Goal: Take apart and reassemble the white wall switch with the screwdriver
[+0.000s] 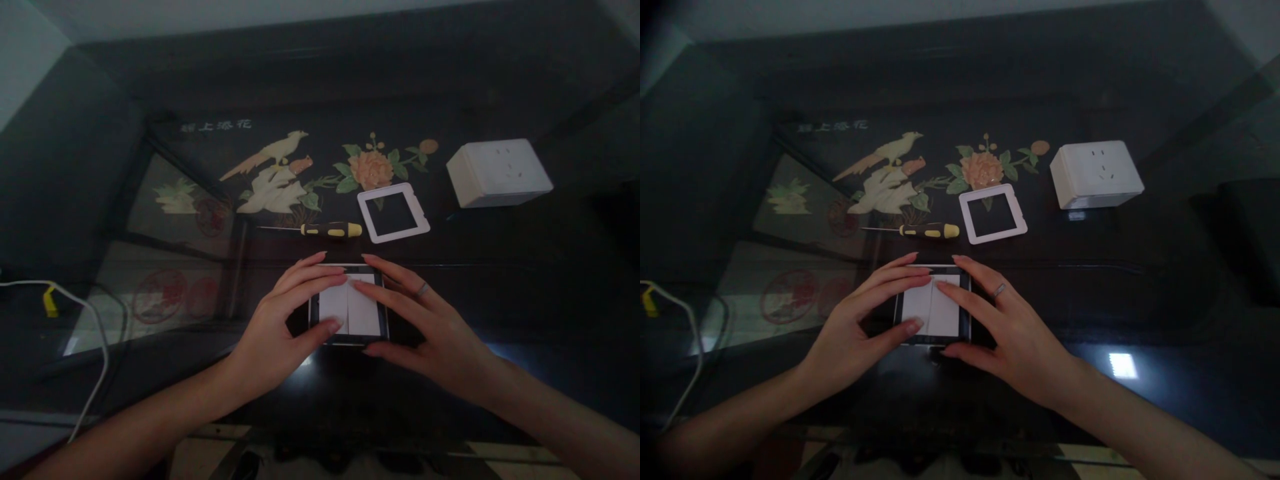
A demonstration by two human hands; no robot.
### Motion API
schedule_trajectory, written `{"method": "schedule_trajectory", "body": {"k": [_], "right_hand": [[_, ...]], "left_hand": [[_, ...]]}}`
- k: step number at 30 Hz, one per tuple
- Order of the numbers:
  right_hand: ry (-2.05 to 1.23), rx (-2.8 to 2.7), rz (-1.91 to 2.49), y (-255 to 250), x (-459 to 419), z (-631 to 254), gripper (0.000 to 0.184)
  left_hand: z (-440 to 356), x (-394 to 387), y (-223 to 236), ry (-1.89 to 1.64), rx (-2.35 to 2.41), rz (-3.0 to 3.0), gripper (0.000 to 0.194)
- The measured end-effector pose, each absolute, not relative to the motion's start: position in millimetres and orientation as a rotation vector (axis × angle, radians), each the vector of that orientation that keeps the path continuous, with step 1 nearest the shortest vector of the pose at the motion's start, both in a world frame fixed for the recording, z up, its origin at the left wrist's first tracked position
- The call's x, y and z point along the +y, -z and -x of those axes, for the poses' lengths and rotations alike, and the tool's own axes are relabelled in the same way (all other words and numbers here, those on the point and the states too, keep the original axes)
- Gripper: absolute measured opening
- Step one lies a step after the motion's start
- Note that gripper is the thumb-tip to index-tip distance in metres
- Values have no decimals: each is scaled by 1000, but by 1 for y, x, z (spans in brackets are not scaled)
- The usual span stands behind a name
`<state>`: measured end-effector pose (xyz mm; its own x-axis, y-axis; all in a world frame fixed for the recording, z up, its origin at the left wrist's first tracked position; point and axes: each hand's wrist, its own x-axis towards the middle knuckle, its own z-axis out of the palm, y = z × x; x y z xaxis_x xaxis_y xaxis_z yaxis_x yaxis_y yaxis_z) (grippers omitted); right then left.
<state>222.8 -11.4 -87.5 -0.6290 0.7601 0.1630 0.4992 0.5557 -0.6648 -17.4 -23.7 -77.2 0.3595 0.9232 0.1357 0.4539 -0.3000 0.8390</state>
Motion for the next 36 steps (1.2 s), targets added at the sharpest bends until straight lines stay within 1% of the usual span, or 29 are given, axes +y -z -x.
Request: {"method": "schedule_trajectory", "body": {"k": [11,18,21,30,36], "right_hand": [[-765,-2385,986,89,-12,-225,58],[-738,-2394,882,84,-8,-227,59],[-711,-2410,857,81,-10,-222,56],[-668,-2363,914,83,-16,-212,49],[-710,-2313,895,85,-15,-213,58]], "left_hand": [[22,-22,79,-829,1142,-1946,39],[26,-20,83,-792,1126,-2376,44],[26,-20,83,-760,1114,-2463,46],[23,-20,78,-722,1111,-2427,46],[23,-19,76,-703,1119,-2324,50]]}}
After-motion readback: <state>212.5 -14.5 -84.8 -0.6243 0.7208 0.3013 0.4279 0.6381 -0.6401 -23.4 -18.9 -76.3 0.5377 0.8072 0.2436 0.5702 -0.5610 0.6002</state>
